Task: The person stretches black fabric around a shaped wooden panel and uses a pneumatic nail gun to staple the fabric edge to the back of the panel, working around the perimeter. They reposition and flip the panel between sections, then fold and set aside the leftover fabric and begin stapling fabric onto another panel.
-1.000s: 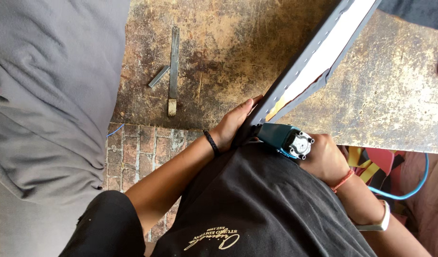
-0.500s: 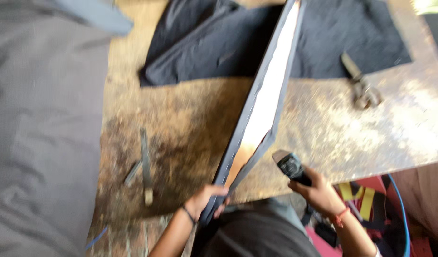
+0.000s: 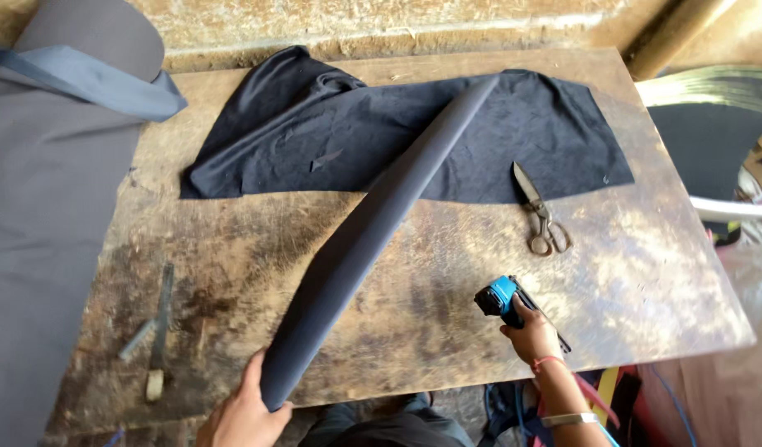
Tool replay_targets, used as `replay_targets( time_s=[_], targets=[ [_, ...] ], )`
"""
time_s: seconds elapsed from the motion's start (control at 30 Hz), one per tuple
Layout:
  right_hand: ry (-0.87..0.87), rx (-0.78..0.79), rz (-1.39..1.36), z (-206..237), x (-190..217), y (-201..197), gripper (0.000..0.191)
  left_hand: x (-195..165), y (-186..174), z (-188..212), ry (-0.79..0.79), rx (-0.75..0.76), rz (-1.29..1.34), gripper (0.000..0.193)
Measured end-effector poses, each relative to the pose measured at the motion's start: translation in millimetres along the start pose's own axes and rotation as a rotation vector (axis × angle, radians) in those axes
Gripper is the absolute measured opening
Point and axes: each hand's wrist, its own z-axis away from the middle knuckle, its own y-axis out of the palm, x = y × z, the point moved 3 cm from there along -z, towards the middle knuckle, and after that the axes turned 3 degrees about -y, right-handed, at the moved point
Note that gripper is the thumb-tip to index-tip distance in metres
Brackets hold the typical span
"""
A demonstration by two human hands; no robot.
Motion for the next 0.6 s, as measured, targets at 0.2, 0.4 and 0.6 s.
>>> replay_targets(
  time_s=[0.2,0.4,0.6],
  targets=[
    [-0.077,-0.120,0.056,-34.2,-21.6,2.6,0.073,20.5,81.0,-8.7,-0.075,-0.212,-0.022,0.118],
    [-0.304,-0.186,-0.038,-22.6,28.2,1.8,0.042,27.2,125.2,-16.0,-0.255,-0.070,0.016,0.097],
    [0.042,0.522,-0.962,-19.1,137.4,37.0,0.061,12.8,91.8,-1.2,-0.230,-0.082,0.078,0.095]
  ],
)
